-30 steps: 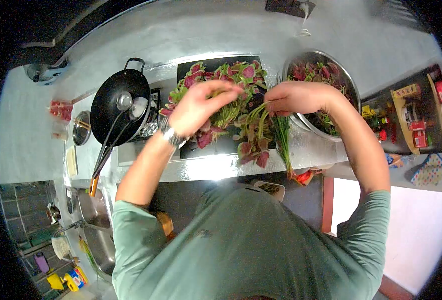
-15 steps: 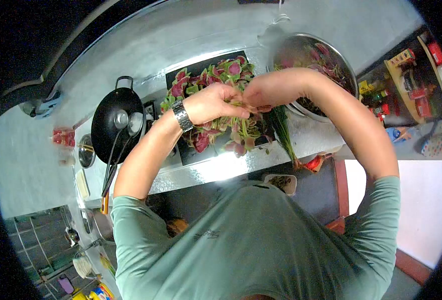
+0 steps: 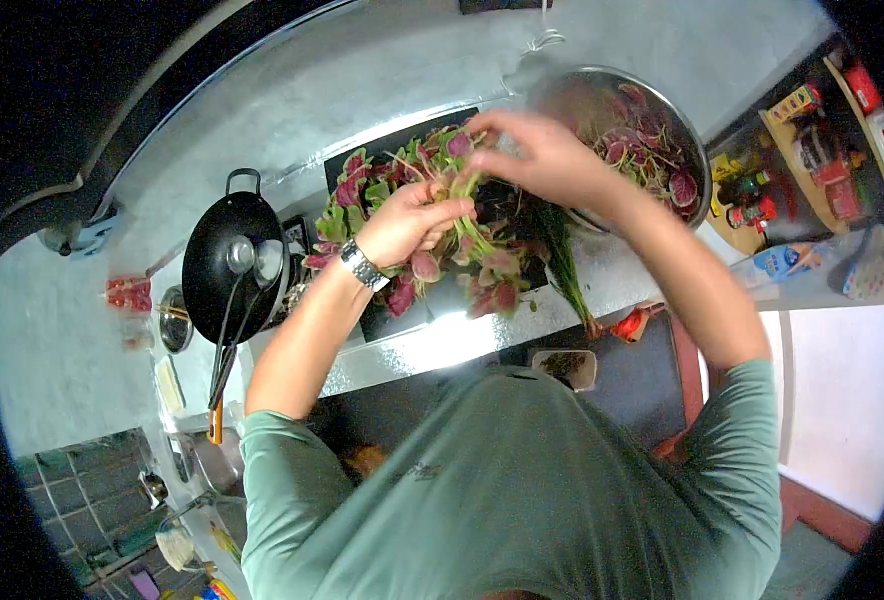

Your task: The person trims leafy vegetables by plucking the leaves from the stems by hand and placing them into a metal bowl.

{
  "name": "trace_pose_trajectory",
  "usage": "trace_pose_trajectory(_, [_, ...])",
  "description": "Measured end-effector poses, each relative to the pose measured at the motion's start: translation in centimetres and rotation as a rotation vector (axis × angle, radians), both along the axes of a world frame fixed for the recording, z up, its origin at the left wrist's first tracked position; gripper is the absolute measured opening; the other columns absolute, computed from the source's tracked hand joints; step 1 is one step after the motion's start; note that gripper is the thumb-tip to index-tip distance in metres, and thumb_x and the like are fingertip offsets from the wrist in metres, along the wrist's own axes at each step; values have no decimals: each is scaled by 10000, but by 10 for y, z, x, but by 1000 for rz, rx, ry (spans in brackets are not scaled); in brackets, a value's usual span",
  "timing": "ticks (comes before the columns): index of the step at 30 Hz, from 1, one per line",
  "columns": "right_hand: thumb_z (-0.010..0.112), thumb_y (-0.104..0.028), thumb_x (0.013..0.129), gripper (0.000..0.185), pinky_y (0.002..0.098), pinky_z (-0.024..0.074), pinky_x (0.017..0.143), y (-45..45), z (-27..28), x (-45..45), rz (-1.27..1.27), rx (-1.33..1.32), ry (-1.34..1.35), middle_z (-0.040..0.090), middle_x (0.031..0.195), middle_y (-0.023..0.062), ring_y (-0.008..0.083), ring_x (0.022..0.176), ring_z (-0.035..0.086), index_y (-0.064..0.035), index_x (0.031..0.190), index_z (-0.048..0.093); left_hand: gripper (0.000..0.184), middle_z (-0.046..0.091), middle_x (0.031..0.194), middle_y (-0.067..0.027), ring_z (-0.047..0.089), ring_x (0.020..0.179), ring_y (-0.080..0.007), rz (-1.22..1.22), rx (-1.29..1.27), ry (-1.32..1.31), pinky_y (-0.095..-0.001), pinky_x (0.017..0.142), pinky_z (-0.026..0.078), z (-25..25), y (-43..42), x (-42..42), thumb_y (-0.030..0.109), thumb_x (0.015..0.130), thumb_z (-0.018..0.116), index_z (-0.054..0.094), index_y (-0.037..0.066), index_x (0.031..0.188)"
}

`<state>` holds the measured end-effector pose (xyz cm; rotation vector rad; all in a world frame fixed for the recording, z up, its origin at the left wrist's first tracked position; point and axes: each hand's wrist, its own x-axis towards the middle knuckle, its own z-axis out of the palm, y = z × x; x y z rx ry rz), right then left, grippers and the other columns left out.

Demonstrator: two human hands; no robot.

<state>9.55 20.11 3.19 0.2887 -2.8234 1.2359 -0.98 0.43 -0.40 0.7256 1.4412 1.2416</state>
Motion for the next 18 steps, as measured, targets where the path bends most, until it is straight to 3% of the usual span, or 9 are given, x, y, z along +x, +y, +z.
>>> trace_pose_trajectory(2, [633, -170, 858, 166, 366, 494, 727, -10, -12, 20, -559, 124, 709, 630, 880, 137, 287, 826, 626, -20, 922, 602, 139, 377, 567, 91, 306, 449, -27, 308, 2, -317, -204, 392, 220, -11, -6, 3, 193, 916, 597, 561, 86, 837])
trace_pose_trajectory(3, [632, -67, 829, 93, 376, 492, 732, -21, -16, 33, -528, 57, 654, 634, 884, 133, 304, 828, 623, -43, 918, 617, 164, 382, 561, 74, 313, 428, -36, 318, 38, -342, -203, 367, 212, -23, -5, 0, 190, 923, 581, 509, 104, 804])
trace_pose_trajectory(8, [664, -65, 775, 135, 409, 504, 743, -54, -66, 63, -538, 158, 553, 638, 918, 118, 317, 836, 604, -52, 909, 647, 180, 385, 566, 55, 316, 415, -46, 365, 65, -457, -207, 360, 220, -34, 0, 7, 213, 925, 568, 489, 116, 795])
trace_pose_trajectory(18, [687, -53, 749, 118, 374, 501, 676, -64, -67, 57, -548, 298, 509, 629, 881, 85, 279, 800, 608, -56, 862, 654, 223, 390, 556, 44, 318, 401, -56, 439, 98, -588, -211, 359, 226, -35, 5, 21, 287, 948, 519, 526, 100, 828])
